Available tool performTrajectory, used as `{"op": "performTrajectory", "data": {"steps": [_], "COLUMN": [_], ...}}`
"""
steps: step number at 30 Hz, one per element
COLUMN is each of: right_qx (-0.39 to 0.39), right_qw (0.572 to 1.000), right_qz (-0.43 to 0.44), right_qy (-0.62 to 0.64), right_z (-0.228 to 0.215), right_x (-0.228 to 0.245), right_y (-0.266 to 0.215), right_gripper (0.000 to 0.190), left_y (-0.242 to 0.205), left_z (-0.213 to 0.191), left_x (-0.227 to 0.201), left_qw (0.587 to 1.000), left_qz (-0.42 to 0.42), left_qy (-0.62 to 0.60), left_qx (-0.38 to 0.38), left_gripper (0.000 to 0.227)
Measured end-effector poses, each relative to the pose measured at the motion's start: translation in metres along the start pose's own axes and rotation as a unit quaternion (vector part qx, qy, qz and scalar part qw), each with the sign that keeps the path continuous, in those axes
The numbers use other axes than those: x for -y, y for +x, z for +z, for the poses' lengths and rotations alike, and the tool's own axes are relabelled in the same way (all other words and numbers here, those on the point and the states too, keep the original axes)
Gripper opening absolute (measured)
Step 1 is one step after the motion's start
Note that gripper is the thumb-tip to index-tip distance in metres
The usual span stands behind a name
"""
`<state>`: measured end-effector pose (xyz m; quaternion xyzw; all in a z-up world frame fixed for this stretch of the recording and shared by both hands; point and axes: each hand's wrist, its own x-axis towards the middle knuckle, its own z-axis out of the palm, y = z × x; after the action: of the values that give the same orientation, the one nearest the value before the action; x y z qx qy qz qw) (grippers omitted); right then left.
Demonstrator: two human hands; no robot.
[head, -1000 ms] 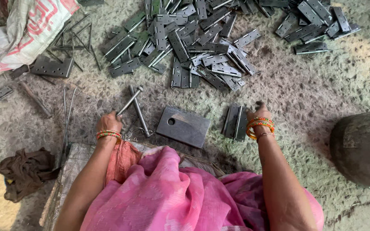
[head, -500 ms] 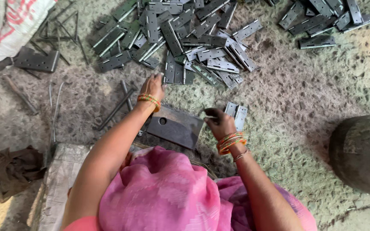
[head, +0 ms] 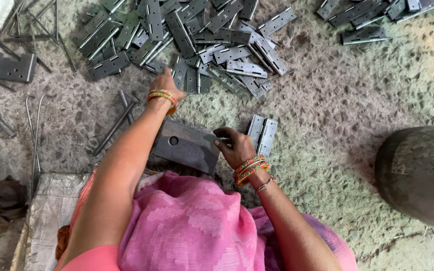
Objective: The person sits on the floor and repeatedly picks up metal hinge plates and pins. They place the hinge on a metal block, insert the pin, and strike it with a metal rod to secure it. Finished hinges are stacked nearby.
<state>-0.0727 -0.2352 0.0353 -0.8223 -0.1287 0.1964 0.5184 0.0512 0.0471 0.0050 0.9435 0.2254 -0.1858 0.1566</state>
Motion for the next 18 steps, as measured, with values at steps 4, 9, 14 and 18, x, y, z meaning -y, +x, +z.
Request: {"op": "performTrajectory", "data": {"steps": [4, 9, 14, 18], "right_qx": [-0.001, 0.008, 0.031, 0.014], "right_qw": [1.000, 0.999, 0.995, 0.997], "right_qz": [0.012, -0.001, -0.003, 0.004], "right_qy": [-0.005, -0.036, -0.097, -0.069], "right_z": [0.002, 0.011, 0.030, 0.028], "right_x": [-0.002, -0.008, -0.033, -0.059], "right_y": [-0.005, -0.003, -0.002, 0.006], "right_gripper": [0.031, 0.029, 0.030, 0.033], "left_y": [-0.025, -0.018, 0.001, 0.004], "left_z": [0.005, 0.046, 0.087, 0.092], "left_x": [0.033, 0.106, 0.152, 0.136], "left_qw": [0.995, 0.967, 0.914, 0.876], "left_qz": [-0.062, -0.064, -0.060, -0.049], "left_qy": [-0.047, -0.245, -0.401, -0.477], "left_qx": [0.057, 0.021, 0.032, 0.053], "left_gripper": [0.074, 0.033, 0.021, 0.019]}}
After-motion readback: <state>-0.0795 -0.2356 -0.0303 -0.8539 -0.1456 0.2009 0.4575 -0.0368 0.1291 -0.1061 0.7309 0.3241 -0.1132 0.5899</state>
